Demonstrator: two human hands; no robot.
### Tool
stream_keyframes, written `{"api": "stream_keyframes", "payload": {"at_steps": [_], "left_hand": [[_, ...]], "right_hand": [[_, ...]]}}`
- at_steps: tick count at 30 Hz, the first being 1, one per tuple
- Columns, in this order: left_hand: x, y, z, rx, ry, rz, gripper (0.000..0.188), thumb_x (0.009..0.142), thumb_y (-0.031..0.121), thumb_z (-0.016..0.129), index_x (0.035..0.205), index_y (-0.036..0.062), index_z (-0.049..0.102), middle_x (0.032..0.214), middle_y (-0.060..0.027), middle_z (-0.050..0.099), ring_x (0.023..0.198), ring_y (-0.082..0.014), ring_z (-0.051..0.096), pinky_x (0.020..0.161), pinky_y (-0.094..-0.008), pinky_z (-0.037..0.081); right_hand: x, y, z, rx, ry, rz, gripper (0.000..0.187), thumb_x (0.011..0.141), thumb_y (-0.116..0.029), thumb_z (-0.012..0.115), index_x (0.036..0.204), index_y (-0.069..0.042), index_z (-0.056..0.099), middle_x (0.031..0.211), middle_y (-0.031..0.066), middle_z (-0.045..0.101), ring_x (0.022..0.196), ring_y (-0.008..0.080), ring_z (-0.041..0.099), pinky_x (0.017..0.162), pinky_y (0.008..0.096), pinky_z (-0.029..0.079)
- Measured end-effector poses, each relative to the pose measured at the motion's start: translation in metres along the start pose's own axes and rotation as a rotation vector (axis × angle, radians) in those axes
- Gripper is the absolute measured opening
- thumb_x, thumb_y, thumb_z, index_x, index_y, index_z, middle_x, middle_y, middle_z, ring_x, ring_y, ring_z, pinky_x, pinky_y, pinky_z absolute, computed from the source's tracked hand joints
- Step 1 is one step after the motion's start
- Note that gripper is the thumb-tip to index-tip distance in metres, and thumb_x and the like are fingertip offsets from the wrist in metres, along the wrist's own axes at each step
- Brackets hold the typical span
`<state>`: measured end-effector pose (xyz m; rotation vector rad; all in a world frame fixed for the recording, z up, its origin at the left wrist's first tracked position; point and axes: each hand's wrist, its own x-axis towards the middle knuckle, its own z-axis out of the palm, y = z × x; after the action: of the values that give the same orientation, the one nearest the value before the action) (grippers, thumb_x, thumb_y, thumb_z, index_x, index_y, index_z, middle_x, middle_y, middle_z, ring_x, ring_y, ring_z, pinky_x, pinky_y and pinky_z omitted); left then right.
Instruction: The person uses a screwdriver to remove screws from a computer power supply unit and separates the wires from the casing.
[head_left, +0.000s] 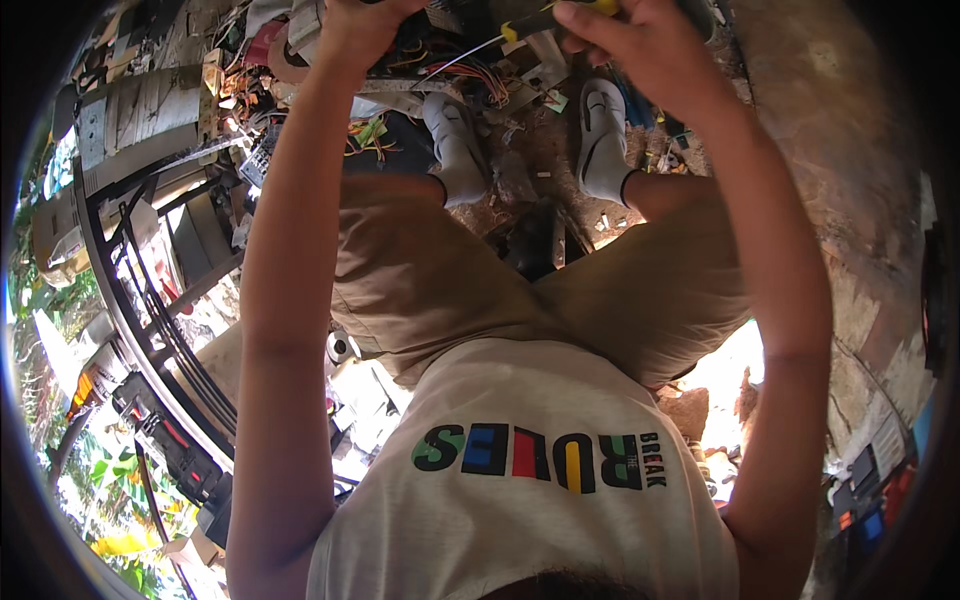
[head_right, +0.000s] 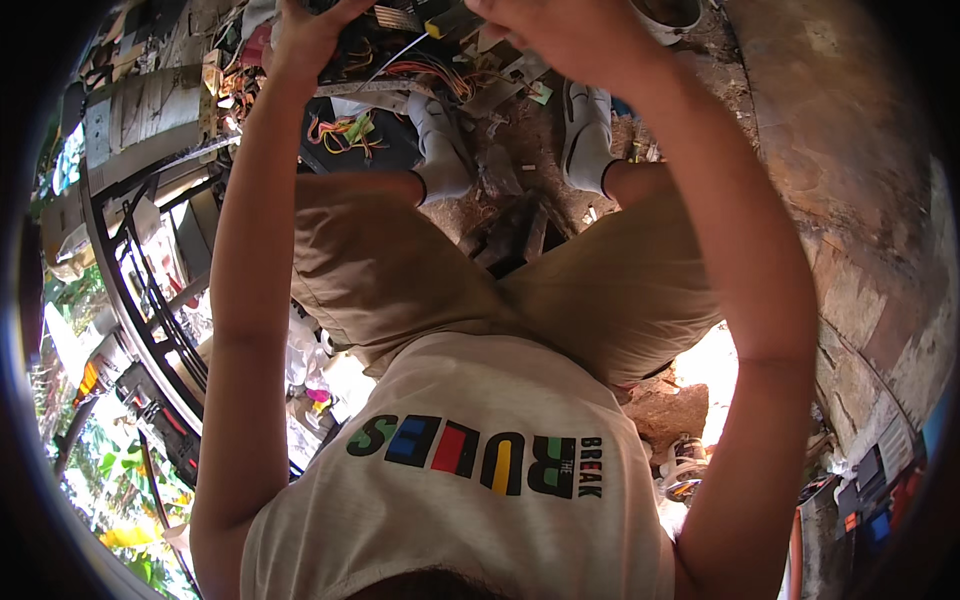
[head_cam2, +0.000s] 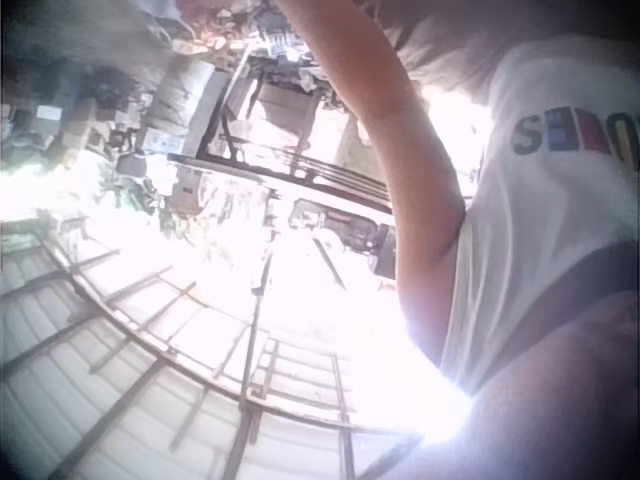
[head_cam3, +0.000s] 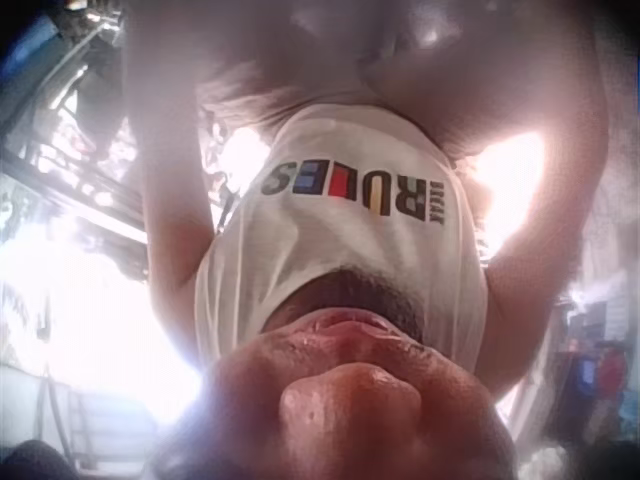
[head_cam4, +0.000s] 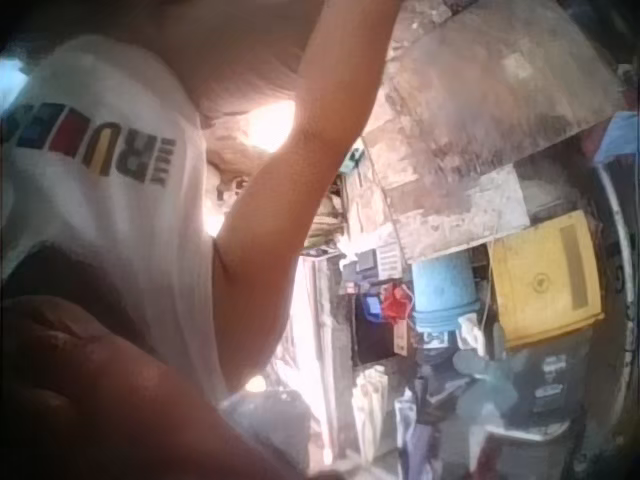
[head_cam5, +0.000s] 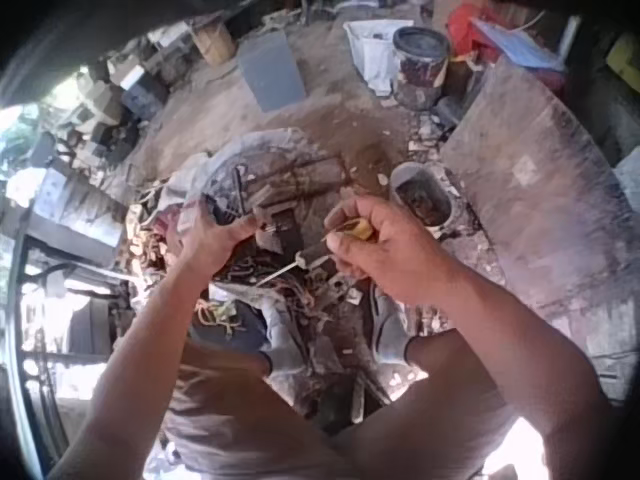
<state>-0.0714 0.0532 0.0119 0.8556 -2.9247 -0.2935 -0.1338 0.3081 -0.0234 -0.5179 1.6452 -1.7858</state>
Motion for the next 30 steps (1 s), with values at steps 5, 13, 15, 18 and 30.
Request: {"api": "stream_keyframes", "payload": {"at_steps": [5,13,15,18,30], "left_hand": [[0.006,-0.024,0.036,-0.578,0.049,0.039,0.107,0.064,0.039,0.086,0.141,-0.0129,0.033,0.132,-0.0254,0.055,0.121,-0.0340,0.054,0.106,-0.0412,0.041],[-0.002,-0.018,0.024,-0.633,-0.067,-0.071,0.124,0.062,0.045,0.088,0.151,-0.0099,0.021,0.143,-0.0283,0.047,0.133,-0.0363,0.046,0.109,-0.0411,0.039],[0.002,-0.022,0.031,-0.543,-0.050,-0.123,0.128,0.062,0.046,0.088,0.152,-0.0100,0.017,0.144,-0.0299,0.045,0.135,-0.0371,0.045,0.110,-0.0409,0.038],[-0.001,-0.020,0.028,-0.561,-0.045,-0.122,0.128,0.062,0.046,0.088,0.152,-0.0102,0.017,0.144,-0.0307,0.045,0.135,-0.0376,0.045,0.111,-0.0411,0.038],[-0.001,-0.018,0.033,-0.466,-0.003,-0.129,0.125,0.062,0.044,0.087,0.151,-0.0103,0.019,0.145,-0.0313,0.043,0.136,-0.0386,0.044,0.112,-0.0400,0.037]], "right_hand": [[0.000,0.047,0.026,0.022,0.162,0.093,0.017,0.096,-0.013,0.065,0.110,-0.005,0.059,0.079,0.0002,0.061,0.066,0.0081,0.060,0.058,0.0234,0.048],[0.008,0.040,0.027,0.030,0.170,0.113,0.017,0.096,-0.014,0.062,0.111,-0.006,0.057,0.081,0.0006,0.060,0.070,0.0097,0.058,0.061,0.0259,0.047],[0.010,0.047,0.028,0.044,0.147,0.098,0.017,0.096,-0.013,0.061,0.111,-0.006,0.057,0.081,0.0006,0.059,0.070,0.0101,0.058,0.061,0.0260,0.047],[0.013,0.052,0.027,0.085,0.141,0.067,0.017,0.096,-0.012,0.061,0.110,-0.005,0.057,0.081,0.0003,0.059,0.069,0.0102,0.057,0.062,0.0258,0.047],[0.016,0.058,0.029,0.159,0.186,0.058,0.020,0.098,-0.022,0.064,0.106,-0.005,0.058,0.085,0.0027,0.063,0.072,0.0113,0.062,0.067,0.0267,0.050]]}}
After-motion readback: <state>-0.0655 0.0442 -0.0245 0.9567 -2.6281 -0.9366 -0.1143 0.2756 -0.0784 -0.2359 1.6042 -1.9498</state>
